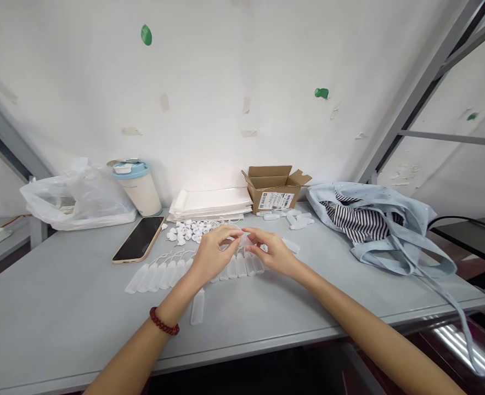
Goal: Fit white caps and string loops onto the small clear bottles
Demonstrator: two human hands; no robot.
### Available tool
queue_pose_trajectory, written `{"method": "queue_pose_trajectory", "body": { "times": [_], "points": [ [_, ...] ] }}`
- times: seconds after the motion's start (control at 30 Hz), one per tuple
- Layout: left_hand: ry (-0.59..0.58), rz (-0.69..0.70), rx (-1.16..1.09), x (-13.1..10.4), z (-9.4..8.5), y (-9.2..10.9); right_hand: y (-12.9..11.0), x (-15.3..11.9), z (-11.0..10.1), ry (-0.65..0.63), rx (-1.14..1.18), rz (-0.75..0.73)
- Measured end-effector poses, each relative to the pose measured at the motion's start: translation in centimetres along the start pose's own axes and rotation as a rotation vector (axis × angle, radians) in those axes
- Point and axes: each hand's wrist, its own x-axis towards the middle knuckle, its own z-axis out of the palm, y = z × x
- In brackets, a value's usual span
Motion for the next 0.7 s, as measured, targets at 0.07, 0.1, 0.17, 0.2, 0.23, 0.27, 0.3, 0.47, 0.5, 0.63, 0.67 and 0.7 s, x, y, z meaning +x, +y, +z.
{"method": "queue_pose_trajectory", "body": {
  "times": [0.07,0.1,0.17,0.2,0.23,0.27,0.3,0.47,0.5,0.63,0.67,0.7],
  "points": [
    [-0.009,0.023,0.015,-0.02,-0.01,0.05,-0.09,0.02,0.03,-0.006,0.046,0.020],
    [-0.016,0.029,0.023,-0.04,0.00,0.06,-0.14,0.04,0.04,-0.007,0.076,0.037],
    [-0.025,0.031,0.028,-0.07,0.01,0.04,-0.23,0.07,0.07,-0.007,0.148,0.073],
    [-0.027,0.029,0.023,-0.09,0.02,0.00,-0.28,0.08,0.09,-0.007,0.184,0.086],
    [-0.029,0.025,0.014,-0.09,0.03,-0.04,-0.33,0.08,0.10,-0.007,0.215,0.097],
    [-0.031,0.020,0.001,-0.09,0.03,-0.09,-0.38,0.08,0.10,-0.007,0.240,0.106],
    [-0.032,0.015,-0.011,-0.08,0.04,-0.14,-0.42,0.07,0.10,-0.007,0.258,0.115],
    [-0.016,0.046,-0.047,-0.06,0.14,-0.17,-0.47,0.03,0.09,0.001,0.345,0.180],
    [-0.007,0.058,-0.042,-0.09,0.16,-0.13,-0.46,0.05,0.10,0.004,0.375,0.193],
    [0.004,0.123,0.063,-0.21,0.04,0.13,-0.63,0.24,0.33,0.019,0.526,0.282],
    [-0.006,0.142,0.109,-0.20,-0.09,0.18,-0.74,0.30,0.41,0.018,0.576,0.313],
    [-0.026,0.160,0.158,-0.18,-0.25,0.22,-0.87,0.35,0.50,0.021,0.628,0.344]
  ]
}}
